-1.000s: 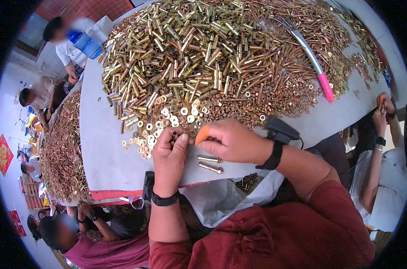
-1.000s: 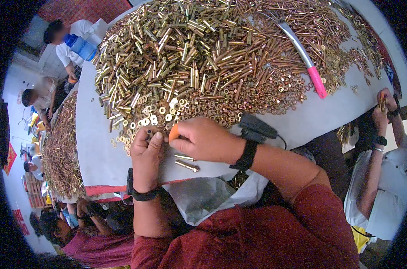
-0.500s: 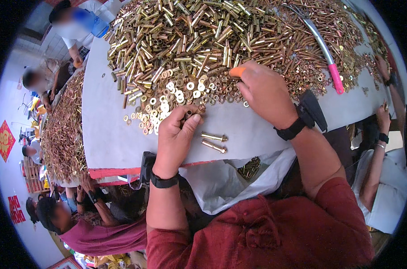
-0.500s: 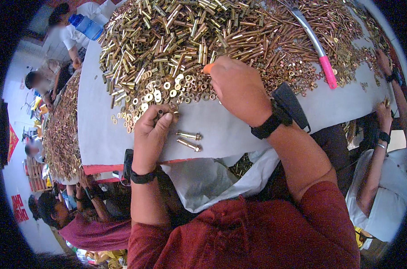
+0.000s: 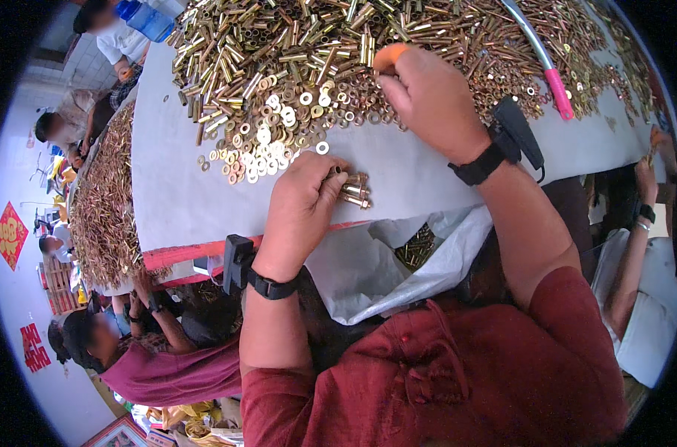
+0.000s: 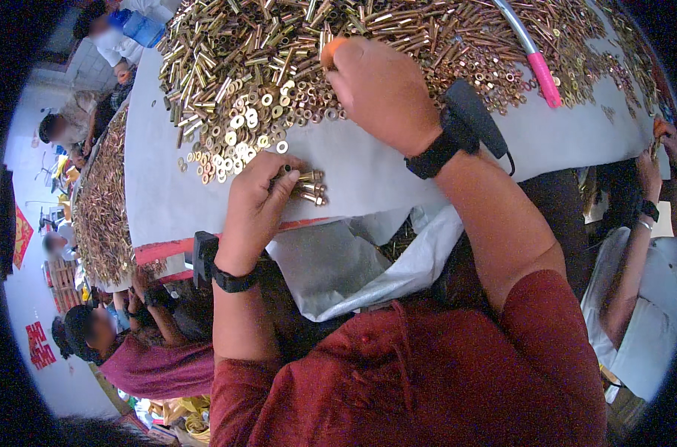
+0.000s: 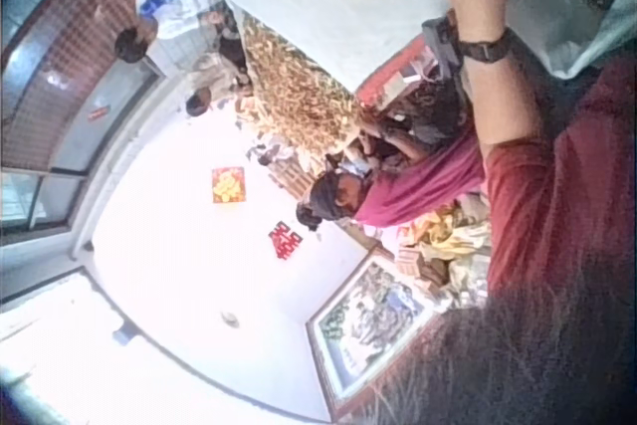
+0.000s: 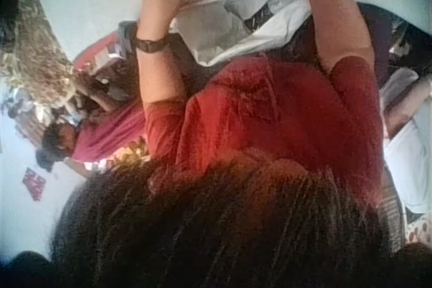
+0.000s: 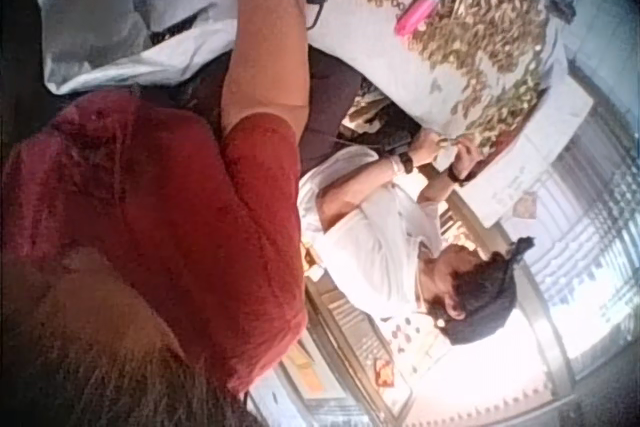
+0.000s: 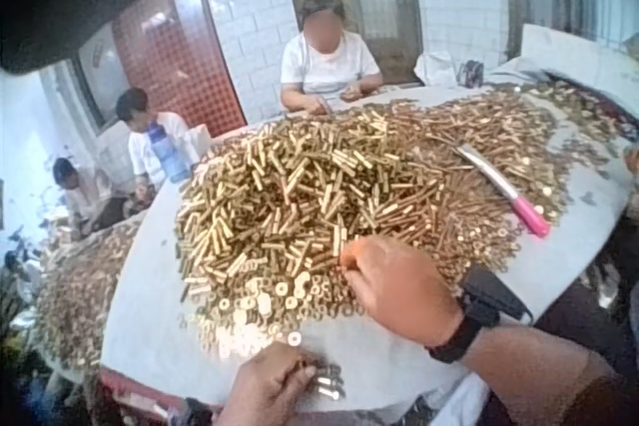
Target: The person picks up a metal sleeve and a bolt, slides a washer onto the bolt, and then inserts the bolt into the sleeve. They repeat this assembly process, occasionally placing the completed pieces into a white bag.
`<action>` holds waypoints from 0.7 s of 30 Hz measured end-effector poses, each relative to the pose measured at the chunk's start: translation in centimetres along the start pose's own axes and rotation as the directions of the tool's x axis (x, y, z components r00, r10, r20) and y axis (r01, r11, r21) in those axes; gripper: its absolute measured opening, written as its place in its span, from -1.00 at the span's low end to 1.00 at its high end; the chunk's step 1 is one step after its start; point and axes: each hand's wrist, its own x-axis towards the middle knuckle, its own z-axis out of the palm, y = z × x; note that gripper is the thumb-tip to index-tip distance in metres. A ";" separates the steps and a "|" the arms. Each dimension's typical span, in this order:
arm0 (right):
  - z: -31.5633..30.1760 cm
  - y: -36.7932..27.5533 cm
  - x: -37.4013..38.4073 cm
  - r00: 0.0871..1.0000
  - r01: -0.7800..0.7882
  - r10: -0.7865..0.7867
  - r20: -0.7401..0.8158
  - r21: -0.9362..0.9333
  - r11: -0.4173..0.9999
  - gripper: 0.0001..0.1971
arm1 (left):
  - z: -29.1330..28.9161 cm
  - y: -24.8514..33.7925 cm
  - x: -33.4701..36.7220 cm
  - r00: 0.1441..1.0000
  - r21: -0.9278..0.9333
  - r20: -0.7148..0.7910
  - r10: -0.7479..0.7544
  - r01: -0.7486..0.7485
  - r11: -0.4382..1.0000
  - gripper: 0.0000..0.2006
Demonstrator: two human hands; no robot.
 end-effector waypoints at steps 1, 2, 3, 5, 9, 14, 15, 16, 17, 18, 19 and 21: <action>-0.6 -0.3 0.2 1.000 0.000 0.000 -0.002 -0.003 1.000 -0.86 | 0.2 0.1 -0.2 1.000 -0.001 0.000 0.004 -0.004 1.000 -0.90; -1.3 -0.7 0.4 0.998 -0.027 0.032 -0.057 0.080 0.996 -0.83 | 0.4 0.3 -0.3 1.000 0.027 -0.017 0.004 -0.003 1.000 -0.90; -2.0 -1.1 0.5 0.991 -0.047 0.066 -0.112 0.164 0.985 -0.80 | 0.5 0.4 -0.5 0.999 0.058 -0.036 0.007 -0.005 0.998 -0.90; -3.6 -1.2 0.1 0.984 -0.135 0.161 -0.078 0.269 0.954 -0.77 | 0.8 -0.1 -0.7 0.997 0.082 -0.063 0.045 -0.040 0.996 -0.90; -6.7 -2.2 -0.6 0.926 -0.309 0.373 0.063 0.695 0.649 -0.79 | 1.0 0.1 -1.7 0.997 0.156 -0.048 0.065 -0.057 0.986 -0.89; -11.9 -1.8 -2.9 0.932 -0.293 0.363 0.027 0.647 0.704 -0.77 | -1.1 2.3 -4.3 0.978 -0.106 0.191 -0.085 0.107 0.989 -0.85; -13.3 -2.1 -3.4 0.926 -0.309 0.378 0.008 0.591 0.745 -0.77 | -1.7 2.9 -5.1 0.964 -0.199 0.208 -0.164 0.206 0.958 -0.84; -14.8 -2.7 -3.8 0.927 -0.332 0.374 0.036 0.544 0.771 -0.76 | -1.9 2.7 -5.9 0.977 -0.273 0.147 -0.155 0.191 0.943 -0.79; -15.7 -2.9 -4.4 0.931 -0.320 0.364 0.030 0.548 0.773 -0.76 | -2.2 2.7 -7.0 0.979 -0.268 0.137 -0.152 0.184 0.946 -0.79; -16.6 -3.3 -5.0 0.912 -0.361 0.405 0.062 0.592 0.721 -0.75 | -2.4 3.7 -7.8 0.953 -0.368 0.144 -0.266 0.301 0.880 -0.75; -17.2 -3.8 -5.5 0.891 -0.400 0.443 0.099 0.632 0.664 -0.75 | -2.4 4.6 -8.7 0.912 -0.462 0.163 -0.375 0.407 0.788 -0.70; -17.4 -6.1 -6.9 0.895 -0.387 0.436 0.098 0.658 0.646 -0.75 | -1.6 4.7 -10.8 0.920 -0.707 0.217 -0.327 0.379 0.597 -0.63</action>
